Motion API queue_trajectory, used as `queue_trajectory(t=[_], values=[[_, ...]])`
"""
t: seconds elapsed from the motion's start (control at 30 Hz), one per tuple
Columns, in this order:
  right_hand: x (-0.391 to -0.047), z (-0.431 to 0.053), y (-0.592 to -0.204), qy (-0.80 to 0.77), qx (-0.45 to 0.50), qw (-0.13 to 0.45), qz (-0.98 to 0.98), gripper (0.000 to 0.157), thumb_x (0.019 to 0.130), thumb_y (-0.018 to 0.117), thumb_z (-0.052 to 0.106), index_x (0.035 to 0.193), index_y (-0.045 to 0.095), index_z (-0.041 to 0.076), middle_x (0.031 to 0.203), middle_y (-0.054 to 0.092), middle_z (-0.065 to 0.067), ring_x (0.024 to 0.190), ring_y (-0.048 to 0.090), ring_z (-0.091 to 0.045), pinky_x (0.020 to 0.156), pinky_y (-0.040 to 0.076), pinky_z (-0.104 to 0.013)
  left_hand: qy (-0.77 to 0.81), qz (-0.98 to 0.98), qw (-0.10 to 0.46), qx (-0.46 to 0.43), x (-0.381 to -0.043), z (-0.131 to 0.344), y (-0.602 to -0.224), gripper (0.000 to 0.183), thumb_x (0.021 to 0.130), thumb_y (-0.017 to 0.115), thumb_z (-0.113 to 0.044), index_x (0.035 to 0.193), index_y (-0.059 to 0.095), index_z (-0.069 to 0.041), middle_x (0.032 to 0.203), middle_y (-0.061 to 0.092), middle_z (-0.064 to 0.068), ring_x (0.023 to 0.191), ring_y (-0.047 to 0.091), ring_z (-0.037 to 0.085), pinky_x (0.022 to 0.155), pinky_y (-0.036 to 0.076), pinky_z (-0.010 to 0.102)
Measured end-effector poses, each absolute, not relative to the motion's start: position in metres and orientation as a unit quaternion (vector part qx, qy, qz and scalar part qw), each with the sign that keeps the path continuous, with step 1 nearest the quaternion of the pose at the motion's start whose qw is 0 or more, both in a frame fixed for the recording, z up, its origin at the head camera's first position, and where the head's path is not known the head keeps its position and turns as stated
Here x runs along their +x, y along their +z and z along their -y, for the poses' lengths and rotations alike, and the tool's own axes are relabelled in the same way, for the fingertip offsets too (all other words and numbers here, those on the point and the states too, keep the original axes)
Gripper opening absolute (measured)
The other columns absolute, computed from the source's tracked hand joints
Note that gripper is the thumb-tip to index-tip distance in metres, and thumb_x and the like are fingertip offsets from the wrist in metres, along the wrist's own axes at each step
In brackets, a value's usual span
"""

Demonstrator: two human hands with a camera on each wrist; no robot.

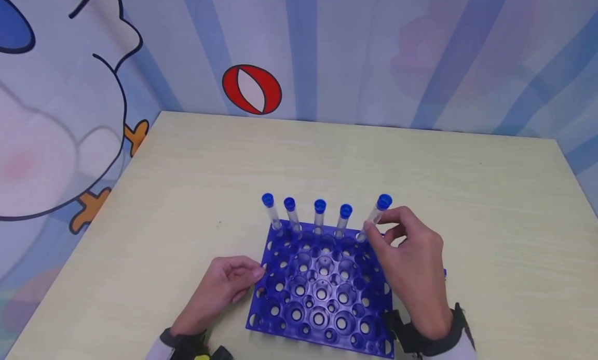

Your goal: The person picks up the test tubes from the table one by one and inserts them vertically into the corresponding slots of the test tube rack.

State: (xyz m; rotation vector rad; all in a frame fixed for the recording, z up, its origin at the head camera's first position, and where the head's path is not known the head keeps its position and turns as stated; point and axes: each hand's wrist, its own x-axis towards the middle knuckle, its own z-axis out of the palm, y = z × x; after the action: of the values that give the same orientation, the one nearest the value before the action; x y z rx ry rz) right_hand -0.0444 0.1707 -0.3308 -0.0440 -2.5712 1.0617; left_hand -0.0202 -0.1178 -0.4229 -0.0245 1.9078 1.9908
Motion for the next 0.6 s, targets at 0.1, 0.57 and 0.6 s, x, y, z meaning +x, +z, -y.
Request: queue_trajectory(t=[0.1,0.57,0.6], values=[[-0.045,-0.1707,-0.3323,0.369,-0.013,0.172,0.913,0.018,0.08,0.072,0.022,0.092,0.064,0.011,0.082,0.065,-0.001,0.066,0.052,-0.003,0.055,0.04,-0.013,0.707,-0.68,0.192,-0.012,-0.02,0.1176,-0.423,0.032,0.084,0.066,-0.025,0.097,0.064,0.004,0.068,0.058,0.005,0.045,0.038,0.007,0.043,0.031,0.018],[-0.0471,-0.1708,-0.3399,0.351,-0.001,0.128,0.928,0.02,0.082,0.07,0.026,0.091,0.062,0.01,0.089,0.067,-0.009,0.068,0.058,-0.017,0.046,0.044,-0.024,0.705,-0.68,0.199,-0.024,-0.0206,0.1161,-0.4232,0.032,0.084,0.067,-0.026,0.097,0.064,0.003,0.068,0.06,0.003,0.045,0.039,0.008,0.043,0.031,0.018],[-0.0471,-0.1709,-0.3405,0.35,0.0,0.126,0.928,0.02,0.082,0.07,0.026,0.091,0.062,0.01,0.089,0.066,-0.009,0.068,0.058,-0.017,0.046,0.044,-0.025,0.706,-0.68,0.198,-0.024,-0.0205,0.1159,-0.4235,0.031,0.084,0.067,-0.025,0.096,0.064,0.004,0.068,0.06,0.003,0.045,0.039,0.008,0.043,0.031,0.018]])
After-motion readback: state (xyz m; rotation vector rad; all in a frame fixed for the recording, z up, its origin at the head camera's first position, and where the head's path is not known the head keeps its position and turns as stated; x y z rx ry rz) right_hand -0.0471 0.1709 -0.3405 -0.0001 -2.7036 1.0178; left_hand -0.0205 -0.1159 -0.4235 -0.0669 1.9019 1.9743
